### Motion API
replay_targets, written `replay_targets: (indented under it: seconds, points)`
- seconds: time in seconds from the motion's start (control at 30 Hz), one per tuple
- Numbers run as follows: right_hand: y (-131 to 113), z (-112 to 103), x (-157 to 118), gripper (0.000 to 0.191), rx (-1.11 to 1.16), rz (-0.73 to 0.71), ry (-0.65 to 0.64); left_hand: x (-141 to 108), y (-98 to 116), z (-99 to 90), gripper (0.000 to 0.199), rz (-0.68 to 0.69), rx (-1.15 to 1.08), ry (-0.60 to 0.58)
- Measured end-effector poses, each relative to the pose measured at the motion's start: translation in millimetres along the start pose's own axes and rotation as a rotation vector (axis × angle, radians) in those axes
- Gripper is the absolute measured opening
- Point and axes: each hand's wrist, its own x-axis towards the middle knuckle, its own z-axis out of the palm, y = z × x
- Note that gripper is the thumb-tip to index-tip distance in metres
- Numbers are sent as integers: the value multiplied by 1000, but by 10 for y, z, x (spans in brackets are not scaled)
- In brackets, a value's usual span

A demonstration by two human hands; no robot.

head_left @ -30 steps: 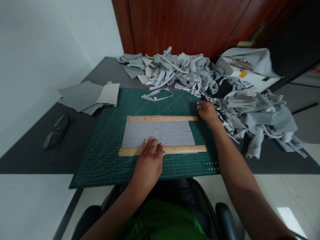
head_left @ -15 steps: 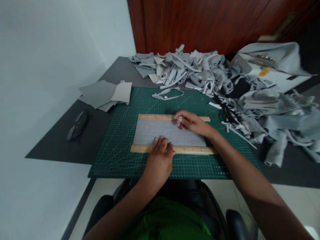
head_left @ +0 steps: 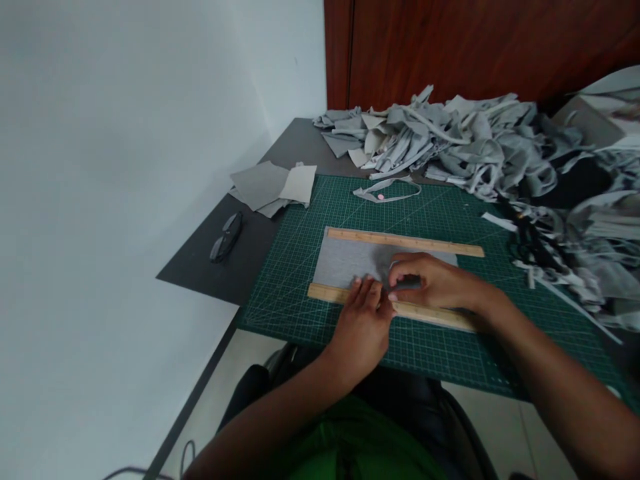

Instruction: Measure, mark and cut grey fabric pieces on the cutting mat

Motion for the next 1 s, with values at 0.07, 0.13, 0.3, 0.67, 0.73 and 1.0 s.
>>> replay_targets:
  seconds: [0.07, 0.13, 0.3, 0.67, 0.73, 1.0]
  points:
    - [-11, -8, -4, 14, -1, 12, -29, -5, 4, 3, 25, -2, 0, 1]
    - [-23, -21, -6, 13, 11, 42, -45, -8, 7, 11, 27, -3, 7, 10]
    - [-12, -28, 2, 18, 101, 69, -57, -8, 16, 13, 29, -2, 29, -2]
    - [106, -36, 6, 19, 175, 77, -75, -4, 23, -2, 28, -10, 38, -17]
    - [95, -34, 10, 18, 186, 83, -80, -5, 23, -1, 28, -10, 35, -10]
    - [119, -62, 22, 18, 197, 72, -95, -2, 3, 7, 28, 6, 26, -6]
